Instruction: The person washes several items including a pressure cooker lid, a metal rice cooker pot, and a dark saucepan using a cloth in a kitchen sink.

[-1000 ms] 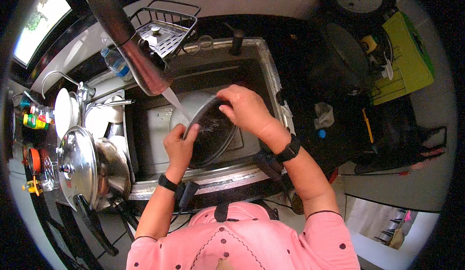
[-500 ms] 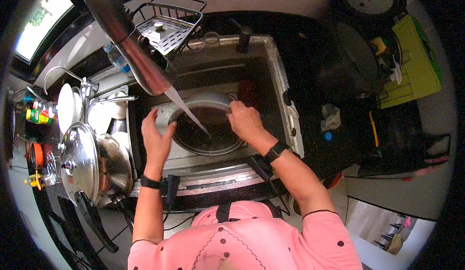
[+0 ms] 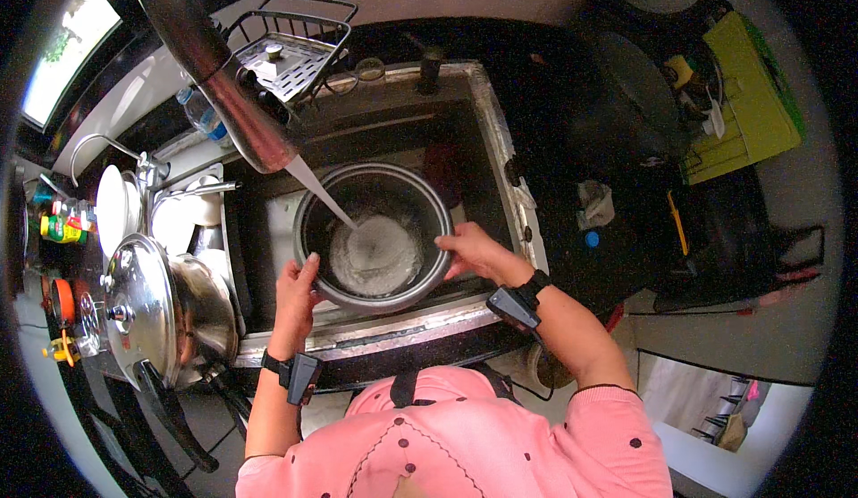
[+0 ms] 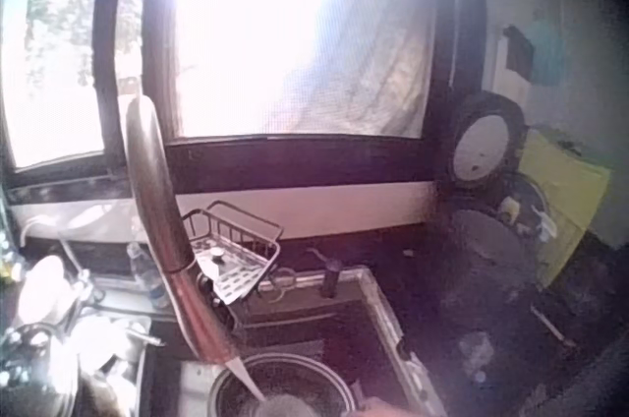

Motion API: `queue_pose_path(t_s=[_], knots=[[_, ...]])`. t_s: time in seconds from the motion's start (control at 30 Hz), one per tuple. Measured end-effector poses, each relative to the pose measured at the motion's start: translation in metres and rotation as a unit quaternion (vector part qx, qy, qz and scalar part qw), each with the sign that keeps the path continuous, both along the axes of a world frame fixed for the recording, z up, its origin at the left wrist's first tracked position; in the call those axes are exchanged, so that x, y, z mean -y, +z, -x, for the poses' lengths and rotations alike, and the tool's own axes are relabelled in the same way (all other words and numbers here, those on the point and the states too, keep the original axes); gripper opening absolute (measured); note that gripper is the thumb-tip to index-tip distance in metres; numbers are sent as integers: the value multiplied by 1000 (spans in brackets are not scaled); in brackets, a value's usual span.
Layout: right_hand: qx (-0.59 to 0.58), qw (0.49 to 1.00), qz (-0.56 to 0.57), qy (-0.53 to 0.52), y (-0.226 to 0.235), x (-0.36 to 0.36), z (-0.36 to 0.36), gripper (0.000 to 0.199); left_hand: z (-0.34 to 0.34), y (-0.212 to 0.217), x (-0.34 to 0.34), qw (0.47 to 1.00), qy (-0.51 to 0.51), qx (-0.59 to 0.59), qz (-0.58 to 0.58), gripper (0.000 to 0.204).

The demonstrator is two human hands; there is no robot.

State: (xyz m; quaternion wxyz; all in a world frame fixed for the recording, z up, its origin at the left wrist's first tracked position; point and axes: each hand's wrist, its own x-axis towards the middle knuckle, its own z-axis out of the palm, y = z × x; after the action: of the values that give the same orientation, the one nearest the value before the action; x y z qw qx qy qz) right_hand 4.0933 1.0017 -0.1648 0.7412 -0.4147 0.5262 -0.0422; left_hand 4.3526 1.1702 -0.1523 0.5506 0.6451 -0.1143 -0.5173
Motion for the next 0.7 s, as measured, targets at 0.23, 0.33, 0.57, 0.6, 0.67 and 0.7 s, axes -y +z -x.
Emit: queue_pose_path(t_s=[0.23,0.33,0.57,0.6,0.67,0.7], knots=[[-140,867,395,271,17,-3,-8,37,14,34,26,908,-8,411,75,16],[-85,799,548,234,39,4,-26,27,23,51,32,819,-92,553,122,19],[-61,725,653,211,101,28,-71,14,19,47,25,672,-219,686,173,18],[-71,720,656,215,98,41,-71,14,16,44,22,654,-224,702,172,16],[-77,730,637,235,104,60,-78,14,15,42,19,629,-233,720,179,12],[-63,720,647,242,104,68,-84,14,14,42,18,614,-237,730,182,10]])
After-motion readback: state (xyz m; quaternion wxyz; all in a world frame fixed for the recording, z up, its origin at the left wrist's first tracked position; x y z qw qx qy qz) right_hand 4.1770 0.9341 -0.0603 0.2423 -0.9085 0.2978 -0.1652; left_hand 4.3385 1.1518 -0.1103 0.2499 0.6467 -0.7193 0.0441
